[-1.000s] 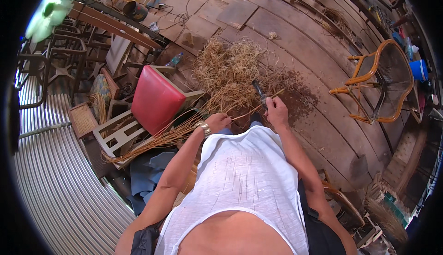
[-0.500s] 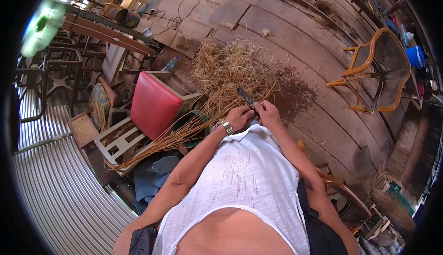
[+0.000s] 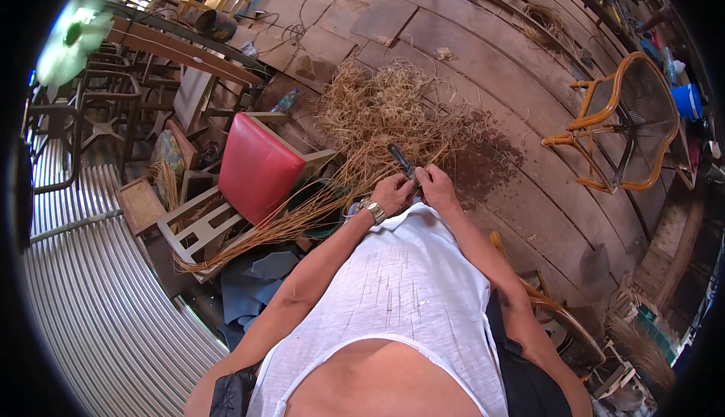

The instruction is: The person stands in a workshop and repeatedly strips thin fibers from a bundle of dried plant material using a handheld tool. They pull the fibers through the tool to separate them, then place the processed strands onto a wooden board to the left. The person continues this repetitive stripping and stacking process throughout the clip.

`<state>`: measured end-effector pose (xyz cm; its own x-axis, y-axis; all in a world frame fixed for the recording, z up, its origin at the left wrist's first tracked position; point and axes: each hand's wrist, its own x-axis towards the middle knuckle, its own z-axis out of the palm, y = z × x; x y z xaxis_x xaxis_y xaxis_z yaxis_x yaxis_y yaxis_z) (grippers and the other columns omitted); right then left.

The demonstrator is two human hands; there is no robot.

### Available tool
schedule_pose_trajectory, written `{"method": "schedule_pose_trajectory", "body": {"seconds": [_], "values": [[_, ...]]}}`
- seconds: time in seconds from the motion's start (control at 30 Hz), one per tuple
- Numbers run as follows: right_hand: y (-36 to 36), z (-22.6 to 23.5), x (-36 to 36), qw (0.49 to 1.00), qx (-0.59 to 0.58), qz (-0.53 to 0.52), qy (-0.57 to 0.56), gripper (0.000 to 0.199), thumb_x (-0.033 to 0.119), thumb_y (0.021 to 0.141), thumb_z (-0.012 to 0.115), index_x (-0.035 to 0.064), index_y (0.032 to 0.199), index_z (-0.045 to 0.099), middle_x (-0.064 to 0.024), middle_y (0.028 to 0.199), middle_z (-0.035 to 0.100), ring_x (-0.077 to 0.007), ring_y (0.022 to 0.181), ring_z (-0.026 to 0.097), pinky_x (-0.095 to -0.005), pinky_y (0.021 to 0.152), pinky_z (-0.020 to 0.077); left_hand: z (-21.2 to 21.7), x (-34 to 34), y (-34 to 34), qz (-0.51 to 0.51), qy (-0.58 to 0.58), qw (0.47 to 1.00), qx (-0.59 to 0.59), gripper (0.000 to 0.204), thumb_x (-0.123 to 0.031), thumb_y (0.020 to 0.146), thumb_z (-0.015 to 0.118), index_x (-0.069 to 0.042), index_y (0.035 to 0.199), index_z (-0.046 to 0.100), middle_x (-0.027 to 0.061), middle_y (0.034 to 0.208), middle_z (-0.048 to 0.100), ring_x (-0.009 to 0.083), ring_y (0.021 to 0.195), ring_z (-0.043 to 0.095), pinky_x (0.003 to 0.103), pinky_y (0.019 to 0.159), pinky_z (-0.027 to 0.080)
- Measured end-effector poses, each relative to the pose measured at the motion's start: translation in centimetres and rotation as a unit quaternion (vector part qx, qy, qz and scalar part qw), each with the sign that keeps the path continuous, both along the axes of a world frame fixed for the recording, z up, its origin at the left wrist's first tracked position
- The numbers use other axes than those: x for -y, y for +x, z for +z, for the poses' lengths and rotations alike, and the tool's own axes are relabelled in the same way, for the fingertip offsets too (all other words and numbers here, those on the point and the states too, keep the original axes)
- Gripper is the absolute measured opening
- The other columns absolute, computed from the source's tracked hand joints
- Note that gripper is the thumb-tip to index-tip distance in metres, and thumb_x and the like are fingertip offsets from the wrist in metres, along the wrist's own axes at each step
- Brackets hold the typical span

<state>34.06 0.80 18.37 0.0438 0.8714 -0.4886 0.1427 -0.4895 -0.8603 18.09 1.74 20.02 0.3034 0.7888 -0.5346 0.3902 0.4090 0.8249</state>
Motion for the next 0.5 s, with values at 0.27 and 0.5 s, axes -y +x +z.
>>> {"method": "schedule_pose_trajectory", "body": {"seconds": [0.27, 0.5], "values": [[-1.2, 2.4, -1.3, 0.989, -0.052, -0.046, -0.133, 0.031, 0.031, 0.091, 0.063, 0.0089, 0.072, 0.052, -0.0004, 0.053, 0.046, -0.0096, 0.035, 0.039, -0.0268, 0.031, 0.0273, -1.8, 0.1, 0.2, 0.095, 0.046, 0.994, 0.019, 0.036, -0.036, 0.090, 0.065, -0.004, 0.074, 0.061, -0.0001, 0.062, 0.057, 0.0070, 0.056, 0.049, 0.025, 0.050, 0.040], [14.8, 1.7, -6.2, 0.970, -0.032, -0.192, -0.147, 0.031, 0.038, 0.090, 0.062, 0.0089, 0.082, 0.054, -0.0040, 0.053, 0.052, -0.0102, 0.036, 0.043, -0.0256, 0.031, 0.0310, 10.9, 3.0, -8.1, -0.016, 0.115, 0.993, 0.001, 0.030, -0.028, 0.088, 0.068, -0.001, 0.076, 0.061, 0.0036, 0.063, 0.053, 0.0088, 0.059, 0.045, 0.027, 0.054, 0.038]]}}
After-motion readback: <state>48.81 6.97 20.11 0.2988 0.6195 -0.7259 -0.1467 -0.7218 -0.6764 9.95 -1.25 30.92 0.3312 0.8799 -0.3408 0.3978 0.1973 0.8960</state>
